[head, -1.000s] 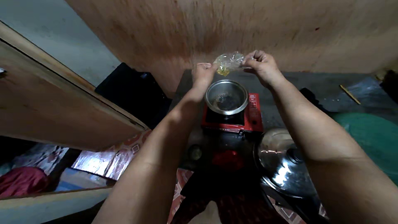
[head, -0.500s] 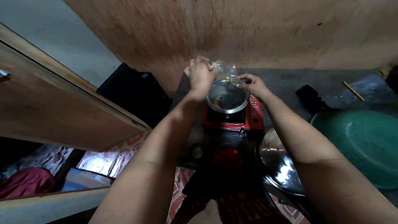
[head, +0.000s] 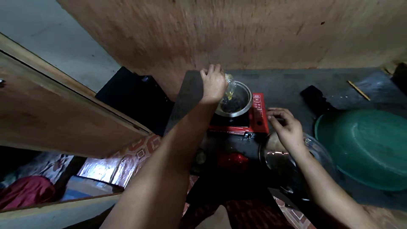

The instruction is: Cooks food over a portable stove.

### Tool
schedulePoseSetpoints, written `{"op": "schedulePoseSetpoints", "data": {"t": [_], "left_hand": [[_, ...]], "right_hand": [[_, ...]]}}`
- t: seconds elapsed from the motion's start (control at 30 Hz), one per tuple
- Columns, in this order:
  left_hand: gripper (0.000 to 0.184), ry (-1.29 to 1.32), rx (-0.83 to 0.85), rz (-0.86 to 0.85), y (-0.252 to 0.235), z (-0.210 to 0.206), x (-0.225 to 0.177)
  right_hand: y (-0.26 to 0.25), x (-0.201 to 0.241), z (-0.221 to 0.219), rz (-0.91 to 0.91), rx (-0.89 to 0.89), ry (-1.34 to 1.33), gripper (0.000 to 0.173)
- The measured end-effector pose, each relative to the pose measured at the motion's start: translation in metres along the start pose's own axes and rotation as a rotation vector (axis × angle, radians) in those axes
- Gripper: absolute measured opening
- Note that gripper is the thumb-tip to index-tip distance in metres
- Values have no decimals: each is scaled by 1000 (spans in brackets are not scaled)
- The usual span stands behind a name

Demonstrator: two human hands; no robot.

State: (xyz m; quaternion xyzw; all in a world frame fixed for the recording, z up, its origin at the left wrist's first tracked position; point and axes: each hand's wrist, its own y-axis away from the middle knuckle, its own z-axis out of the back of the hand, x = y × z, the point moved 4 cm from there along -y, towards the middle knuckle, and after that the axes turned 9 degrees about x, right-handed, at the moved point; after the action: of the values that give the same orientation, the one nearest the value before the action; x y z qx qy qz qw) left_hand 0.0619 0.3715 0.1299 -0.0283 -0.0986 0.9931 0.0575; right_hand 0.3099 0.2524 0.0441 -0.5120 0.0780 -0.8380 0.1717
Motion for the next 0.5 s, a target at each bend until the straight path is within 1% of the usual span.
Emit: {"op": "schedulePoseSetpoints", "data": {"t": [0.03, 0.1, 0.2, 0.27, 0.3, 0.37, 0.5], "left_hand": [[30, -2, -1, -4, -3, -7, 0], [28, -11, 2, -16, -8, -19, 1], [30, 2, 27, -57, -14, -28, 2], [31, 25, 7, -115, -15, -27, 3], [31, 29, -3, -145, -15, -24, 3], [29, 38, -58, -201, -13, -15, 2], [22, 59, -230, -296, -7, 11, 5]], "right_hand": [[22, 4, 2, 45, -12, 21, 25], [65, 10, 6, 73, -34, 44, 25], [114, 2, 14, -10, -49, 80, 23], [128, -7, 21, -83, -38, 90, 23], [127, -10, 26, -113, -20, 97, 25], [110, -8, 35, -136, 20, 118, 29], [37, 13, 40, -130, 76, 165, 34]]}}
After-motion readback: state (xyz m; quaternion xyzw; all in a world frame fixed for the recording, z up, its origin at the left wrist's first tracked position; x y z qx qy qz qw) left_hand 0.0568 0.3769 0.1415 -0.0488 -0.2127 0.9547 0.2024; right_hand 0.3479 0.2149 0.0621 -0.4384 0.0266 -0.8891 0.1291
